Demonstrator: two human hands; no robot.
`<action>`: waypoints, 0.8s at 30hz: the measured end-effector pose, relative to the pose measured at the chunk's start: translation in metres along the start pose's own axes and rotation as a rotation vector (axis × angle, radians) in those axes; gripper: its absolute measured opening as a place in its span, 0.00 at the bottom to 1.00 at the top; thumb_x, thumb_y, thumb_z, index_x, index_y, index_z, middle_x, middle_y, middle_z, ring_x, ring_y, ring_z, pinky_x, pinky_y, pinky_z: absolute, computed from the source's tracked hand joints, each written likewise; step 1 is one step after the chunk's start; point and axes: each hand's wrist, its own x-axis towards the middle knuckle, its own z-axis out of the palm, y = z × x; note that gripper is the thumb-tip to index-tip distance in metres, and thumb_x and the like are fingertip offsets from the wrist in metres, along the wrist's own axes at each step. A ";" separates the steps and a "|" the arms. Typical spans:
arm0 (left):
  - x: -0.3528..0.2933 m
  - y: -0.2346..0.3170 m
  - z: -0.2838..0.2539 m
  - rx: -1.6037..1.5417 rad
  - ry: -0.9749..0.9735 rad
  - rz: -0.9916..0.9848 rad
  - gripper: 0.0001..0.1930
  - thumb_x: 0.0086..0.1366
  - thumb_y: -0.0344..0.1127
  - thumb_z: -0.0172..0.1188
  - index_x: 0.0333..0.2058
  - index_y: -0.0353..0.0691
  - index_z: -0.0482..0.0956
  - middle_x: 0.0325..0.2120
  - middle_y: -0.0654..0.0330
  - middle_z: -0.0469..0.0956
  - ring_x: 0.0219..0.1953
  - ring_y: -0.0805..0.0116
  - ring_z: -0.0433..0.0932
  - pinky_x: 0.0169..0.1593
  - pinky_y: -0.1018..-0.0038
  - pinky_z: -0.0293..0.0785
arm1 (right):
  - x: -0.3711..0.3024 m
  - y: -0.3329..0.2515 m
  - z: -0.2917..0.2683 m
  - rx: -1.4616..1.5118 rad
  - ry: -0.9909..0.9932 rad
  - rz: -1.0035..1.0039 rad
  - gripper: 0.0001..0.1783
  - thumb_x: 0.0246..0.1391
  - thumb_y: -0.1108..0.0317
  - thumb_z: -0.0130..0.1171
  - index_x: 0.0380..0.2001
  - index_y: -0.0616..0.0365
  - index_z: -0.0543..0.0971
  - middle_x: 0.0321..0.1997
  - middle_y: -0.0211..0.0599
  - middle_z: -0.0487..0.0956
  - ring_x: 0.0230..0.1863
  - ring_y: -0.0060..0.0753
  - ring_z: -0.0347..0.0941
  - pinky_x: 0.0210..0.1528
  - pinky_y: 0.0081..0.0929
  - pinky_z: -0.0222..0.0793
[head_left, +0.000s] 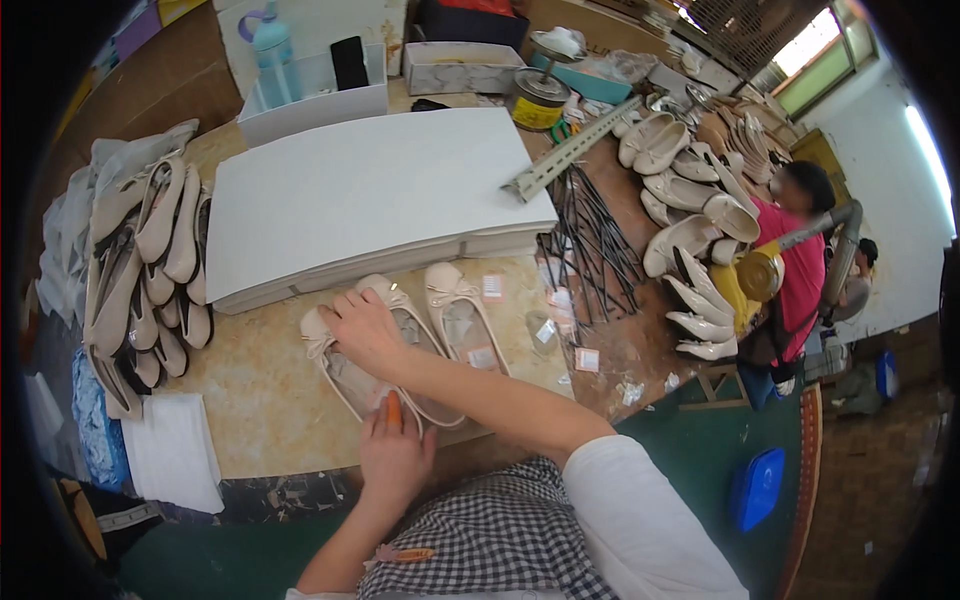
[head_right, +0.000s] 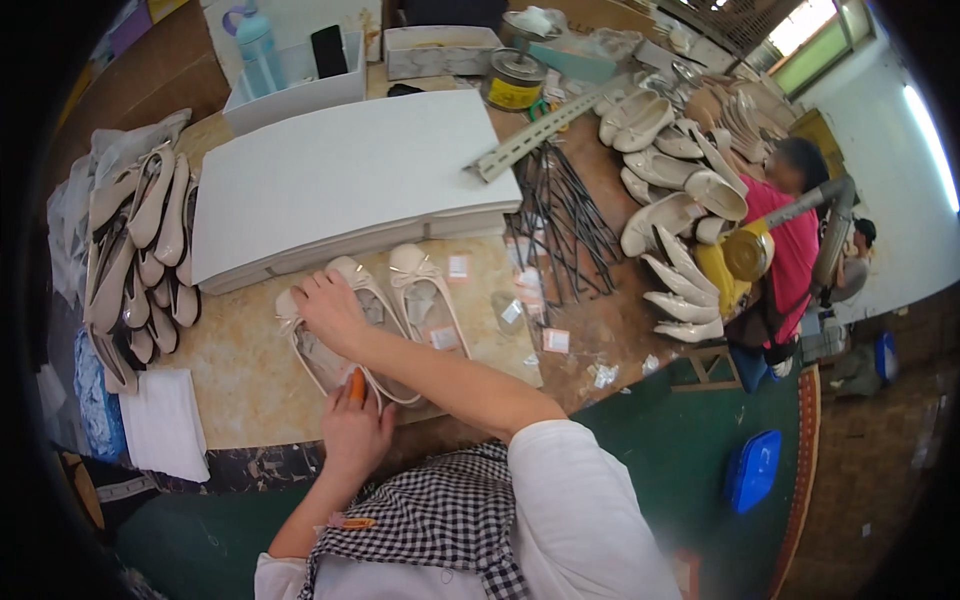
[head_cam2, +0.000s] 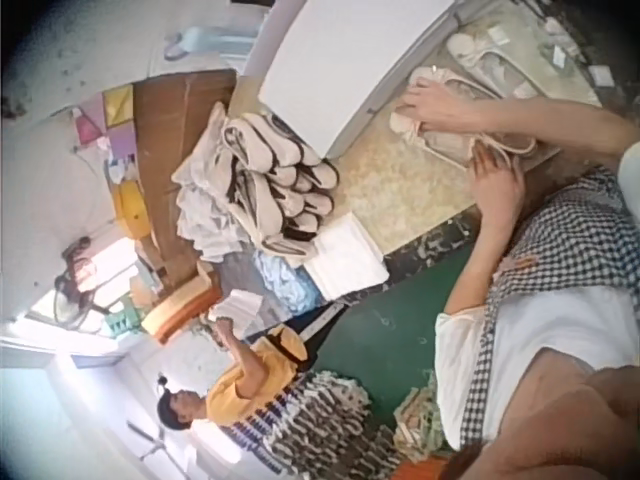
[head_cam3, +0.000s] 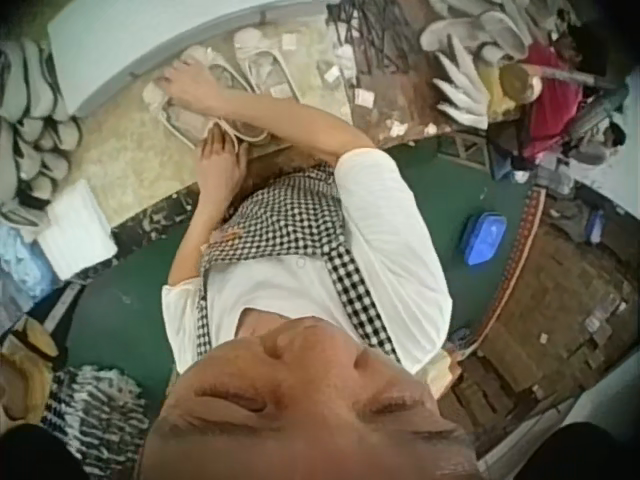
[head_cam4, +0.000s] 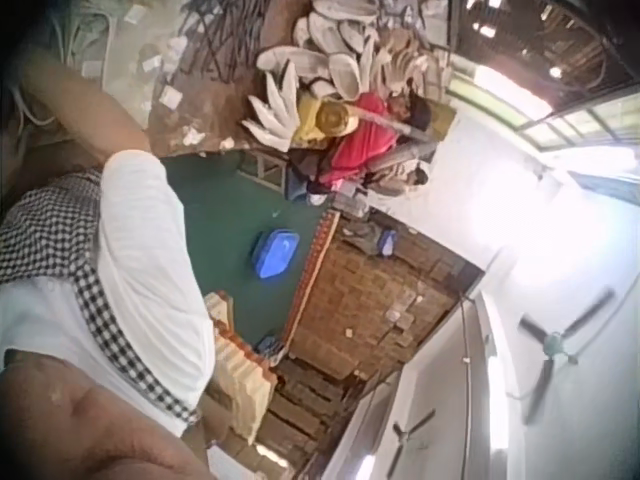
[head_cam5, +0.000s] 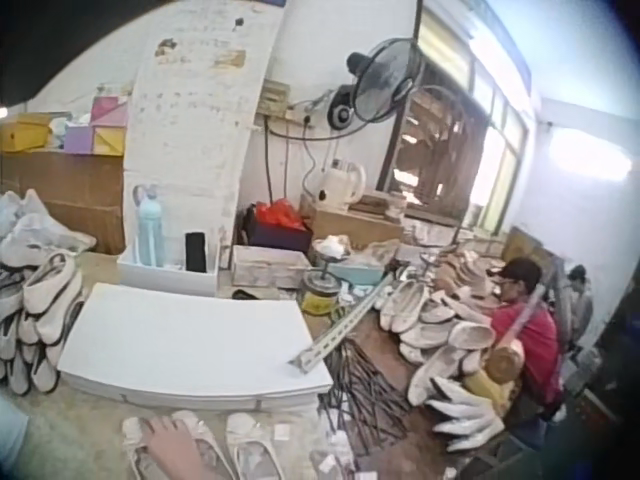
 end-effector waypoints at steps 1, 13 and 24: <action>0.001 -0.001 -0.003 -0.013 0.000 0.035 0.22 0.55 0.42 0.60 0.41 0.27 0.78 0.45 0.38 0.75 0.52 0.46 0.73 0.59 0.58 0.62 | -0.010 0.006 -0.001 0.094 0.026 0.011 0.20 0.41 0.68 0.63 0.42 0.55 0.78 0.39 0.38 0.74 0.46 0.41 0.68 0.51 0.37 0.62; -0.009 -0.078 0.014 -0.953 0.299 -0.674 0.24 0.61 0.28 0.53 0.57 0.29 0.68 0.32 0.57 0.78 0.32 0.75 0.74 0.36 0.79 0.71 | -0.190 0.204 -0.155 -0.503 0.108 0.809 0.12 0.52 0.61 0.59 0.31 0.59 0.80 0.27 0.45 0.80 0.30 0.50 0.78 0.33 0.42 0.73; 0.000 -0.049 -0.017 -2.211 0.136 -0.465 0.47 0.60 0.73 0.37 0.60 0.31 0.61 0.48 0.41 0.73 0.40 0.51 0.79 0.39 0.62 0.80 | -0.185 0.185 -0.208 -0.261 0.111 1.044 0.12 0.48 0.56 0.59 0.27 0.54 0.80 0.28 0.45 0.81 0.34 0.52 0.78 0.38 0.44 0.73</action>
